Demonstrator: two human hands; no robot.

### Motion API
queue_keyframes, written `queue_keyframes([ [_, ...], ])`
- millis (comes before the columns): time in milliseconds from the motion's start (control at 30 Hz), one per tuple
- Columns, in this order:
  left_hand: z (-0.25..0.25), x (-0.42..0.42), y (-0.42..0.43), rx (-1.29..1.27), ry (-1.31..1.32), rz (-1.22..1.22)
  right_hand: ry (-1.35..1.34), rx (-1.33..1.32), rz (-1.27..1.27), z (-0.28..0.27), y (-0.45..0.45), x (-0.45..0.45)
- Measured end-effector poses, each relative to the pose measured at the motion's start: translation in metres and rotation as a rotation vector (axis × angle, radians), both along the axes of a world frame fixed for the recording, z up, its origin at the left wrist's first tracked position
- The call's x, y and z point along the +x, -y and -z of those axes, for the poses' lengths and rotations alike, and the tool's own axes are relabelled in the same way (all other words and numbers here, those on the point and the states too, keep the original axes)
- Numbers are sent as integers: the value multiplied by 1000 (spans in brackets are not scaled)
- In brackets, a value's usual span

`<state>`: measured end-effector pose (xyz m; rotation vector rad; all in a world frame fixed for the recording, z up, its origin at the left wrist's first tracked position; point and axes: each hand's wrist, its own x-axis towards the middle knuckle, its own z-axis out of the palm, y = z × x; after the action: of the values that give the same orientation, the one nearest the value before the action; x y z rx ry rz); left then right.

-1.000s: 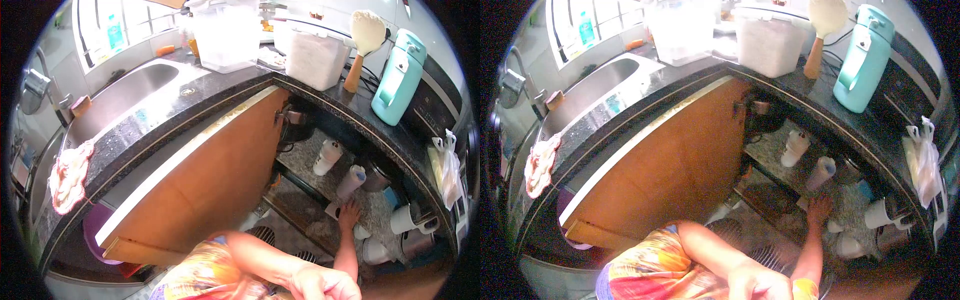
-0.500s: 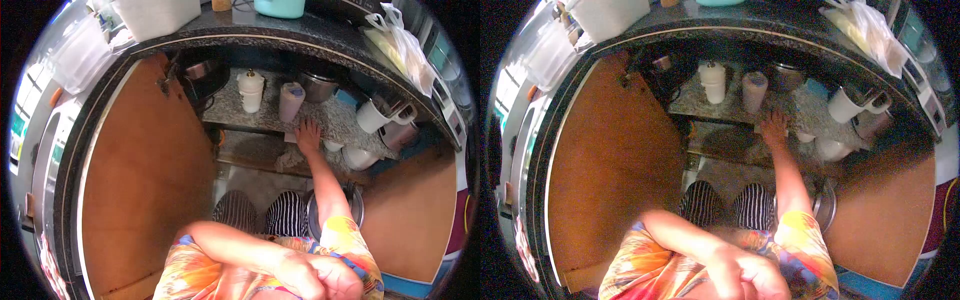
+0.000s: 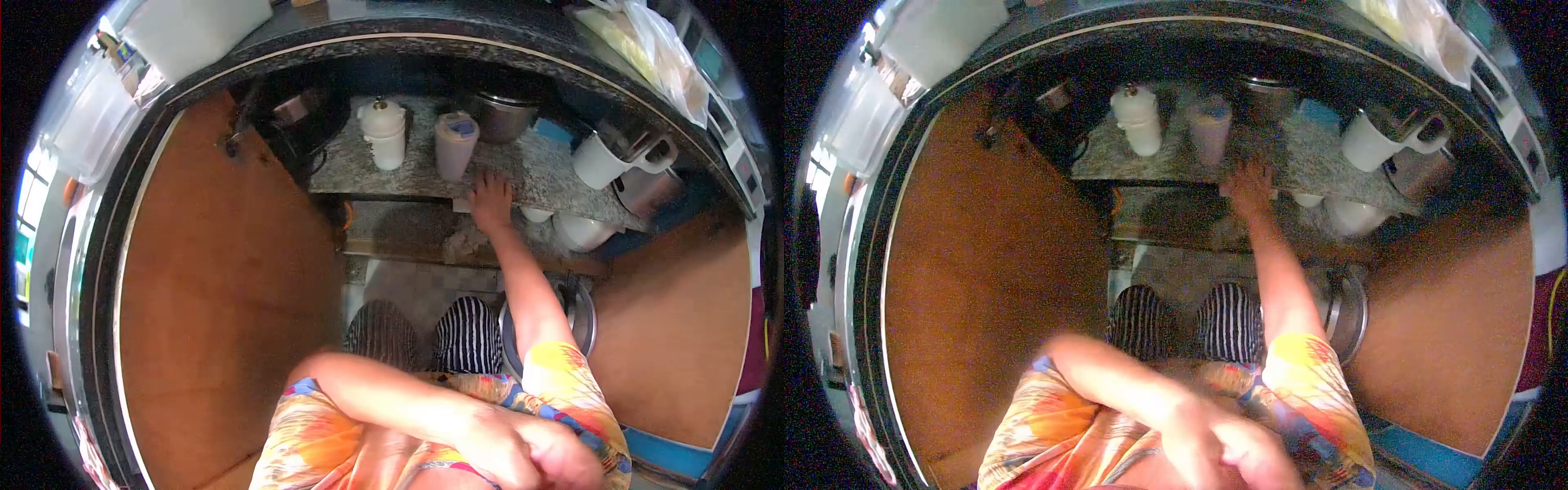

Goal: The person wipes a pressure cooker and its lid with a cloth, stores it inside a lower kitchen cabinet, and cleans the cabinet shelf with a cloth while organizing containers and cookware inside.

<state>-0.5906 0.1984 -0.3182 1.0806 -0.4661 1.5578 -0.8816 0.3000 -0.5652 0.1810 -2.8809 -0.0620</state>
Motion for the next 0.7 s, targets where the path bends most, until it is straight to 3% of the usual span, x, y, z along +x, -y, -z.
queue_keyframes([
  [33, 3, -3, -12, 182, 12, -51, 3, 37, 11, -1, -2, -1],
  [100, 4, -24, 14, -81, -252, -125, 15, 62, -61, -16, 2, 12],
  [133, 5, -36, 26, -202, -384, -135, 91, -143, -14, -15, 5, 6],
  [167, -2, -45, 26, -253, -339, -368, 147, -349, 43, -16, 7, -1],
  [233, 14, -71, 41, -600, -431, -655, 292, -293, 80, -11, 5, -13],
  [333, 46, -120, 52, -1193, -551, -1278, -60, -392, 54, -11, 8, 8],
  [400, 87, -165, 79, -1488, -549, -1675, -110, -477, 84, 13, 12, -7],
  [433, 110, -190, 101, -1545, -569, -1738, -140, -520, 89, 22, 11, -11],
  [500, 156, -236, 153, -1703, -925, -1850, -143, -430, 118, 19, 10, -7],
  [533, 176, -256, 175, -1824, -1087, -1804, -147, -378, 128, 15, 11, -6],
  [600, 202, -274, 208, -1837, -1664, -1835, -119, -401, 68, 6, 11, -1],
  [700, 225, -282, 218, -1922, -2008, -1736, -267, -399, 40, 1, 5, 3],
])
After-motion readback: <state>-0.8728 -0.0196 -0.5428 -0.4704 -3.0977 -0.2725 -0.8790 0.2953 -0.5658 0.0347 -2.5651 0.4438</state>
